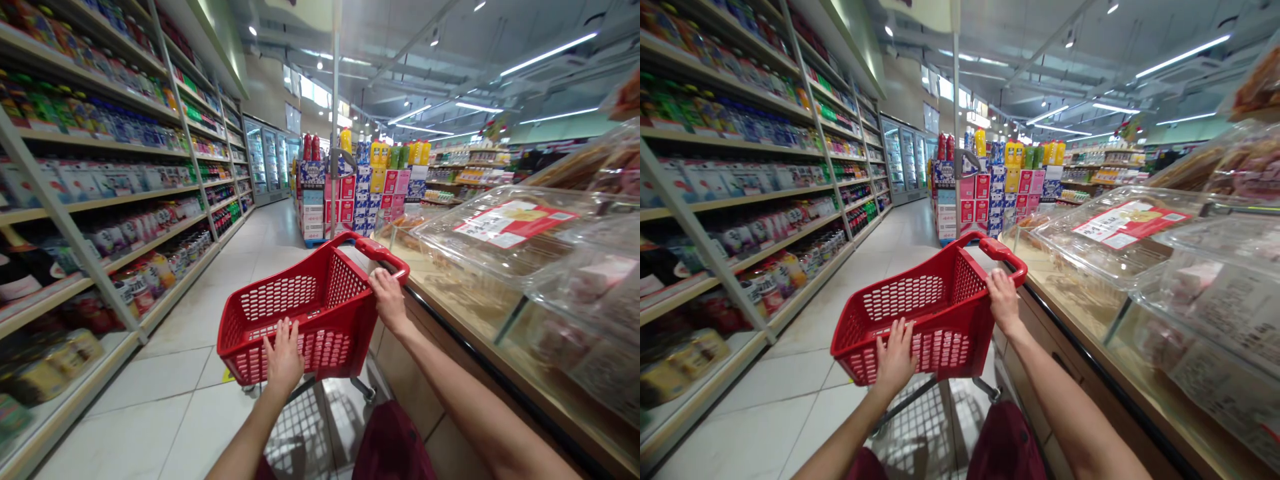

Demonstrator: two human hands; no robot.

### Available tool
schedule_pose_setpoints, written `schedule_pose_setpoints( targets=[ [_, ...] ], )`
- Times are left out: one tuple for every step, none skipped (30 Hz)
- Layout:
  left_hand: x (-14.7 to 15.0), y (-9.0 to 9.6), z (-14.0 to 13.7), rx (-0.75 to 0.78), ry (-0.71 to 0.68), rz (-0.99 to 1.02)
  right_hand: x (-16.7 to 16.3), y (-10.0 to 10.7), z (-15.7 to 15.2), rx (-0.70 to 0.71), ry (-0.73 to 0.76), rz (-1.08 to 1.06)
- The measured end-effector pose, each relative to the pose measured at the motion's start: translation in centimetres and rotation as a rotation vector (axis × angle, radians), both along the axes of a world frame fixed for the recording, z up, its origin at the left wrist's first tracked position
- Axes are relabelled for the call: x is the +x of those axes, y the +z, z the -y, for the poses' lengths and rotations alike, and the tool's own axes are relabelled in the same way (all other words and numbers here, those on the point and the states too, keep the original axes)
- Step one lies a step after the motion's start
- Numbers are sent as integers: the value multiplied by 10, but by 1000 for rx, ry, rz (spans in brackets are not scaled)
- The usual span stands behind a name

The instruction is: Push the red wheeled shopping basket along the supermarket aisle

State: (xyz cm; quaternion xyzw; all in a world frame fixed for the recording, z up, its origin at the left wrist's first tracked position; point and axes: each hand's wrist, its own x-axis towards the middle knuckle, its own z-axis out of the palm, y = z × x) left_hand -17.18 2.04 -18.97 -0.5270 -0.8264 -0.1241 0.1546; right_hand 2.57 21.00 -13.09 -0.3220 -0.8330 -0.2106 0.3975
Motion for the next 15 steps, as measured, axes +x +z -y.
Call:
schedule_pose_setpoints(
  targets=[
    [0,0,0,-4,-1,0,-4,-4,4,13,62,48],
    [0,0,0,-11,-4,0,-8,-7,8,32,147,123],
    [0,0,0,-19,-6,1,-10,-8,11,49,228,199],
    [0,1,0,-27,-8,2,-11,-8,12,61,282,258],
    [0,1,0,-33,-8,4,-10,-6,10,64,296,284],
    [0,2,0,-36,-7,7,-8,-3,6,55,262,269],
    [0,2,0,-36,-3,10,-5,1,2,37,190,217],
    [1,2,0,-35,0,11,-2,4,-2,14,106,149],
    [1,2,0,-34,3,10,0,5,-5,-6,37,86],
    [1,3,0,-34,3,8,0,5,-5,-17,4,47],
    [1,3,0,-35,1,3,-2,3,-3,-16,20,46],
    [1,3,-1,-38,-2,-2,-4,-1,0,-2,84,86],
    [0,3,-1,-42,-5,-8,-7,-4,4,19,173,151],
    [0,4,0,-46,-8,-13,-8,-7,7,40,254,216],
    [-1,4,0,-50,-11,-16,-7,-8,7,54,299,258]
  ],
)
